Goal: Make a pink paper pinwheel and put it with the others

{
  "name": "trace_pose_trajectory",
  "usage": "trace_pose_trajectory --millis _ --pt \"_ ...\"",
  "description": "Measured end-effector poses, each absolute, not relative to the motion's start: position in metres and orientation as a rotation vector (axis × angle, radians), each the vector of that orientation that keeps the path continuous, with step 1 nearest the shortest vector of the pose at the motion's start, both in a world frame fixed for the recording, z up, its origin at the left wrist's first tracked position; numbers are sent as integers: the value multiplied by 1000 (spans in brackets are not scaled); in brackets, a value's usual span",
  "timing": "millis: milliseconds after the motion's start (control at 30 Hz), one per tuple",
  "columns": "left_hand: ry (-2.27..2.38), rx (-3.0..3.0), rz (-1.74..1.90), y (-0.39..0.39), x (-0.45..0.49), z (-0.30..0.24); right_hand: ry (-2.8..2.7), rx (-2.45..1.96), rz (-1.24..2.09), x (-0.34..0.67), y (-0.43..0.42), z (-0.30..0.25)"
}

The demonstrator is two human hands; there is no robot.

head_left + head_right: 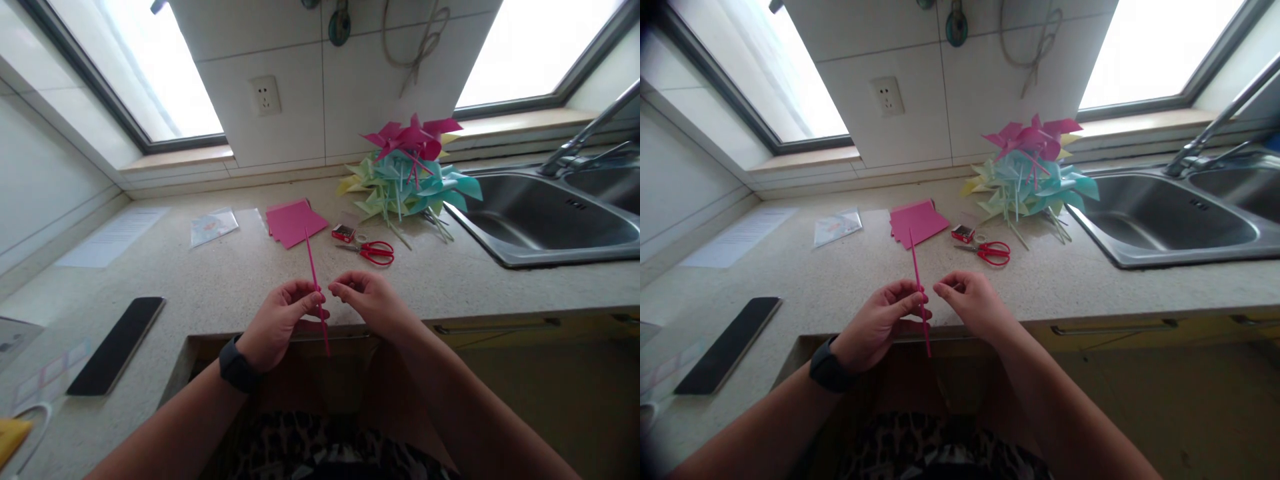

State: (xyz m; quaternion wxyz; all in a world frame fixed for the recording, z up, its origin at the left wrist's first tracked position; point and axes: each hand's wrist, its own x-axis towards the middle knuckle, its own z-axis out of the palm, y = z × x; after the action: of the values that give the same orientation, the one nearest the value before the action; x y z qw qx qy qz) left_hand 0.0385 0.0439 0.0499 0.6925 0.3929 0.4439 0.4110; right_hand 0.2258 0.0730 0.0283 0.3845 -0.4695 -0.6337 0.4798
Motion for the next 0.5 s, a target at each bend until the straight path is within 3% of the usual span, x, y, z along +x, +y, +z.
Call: trace_pose_trajectory --millis 167,500 --pt "972 853 914 39 28 48 -1650 -1277 1041 240 83 26" --pt "955 812 850 14 -6 35 -1763 -1649 316 285 175 13"
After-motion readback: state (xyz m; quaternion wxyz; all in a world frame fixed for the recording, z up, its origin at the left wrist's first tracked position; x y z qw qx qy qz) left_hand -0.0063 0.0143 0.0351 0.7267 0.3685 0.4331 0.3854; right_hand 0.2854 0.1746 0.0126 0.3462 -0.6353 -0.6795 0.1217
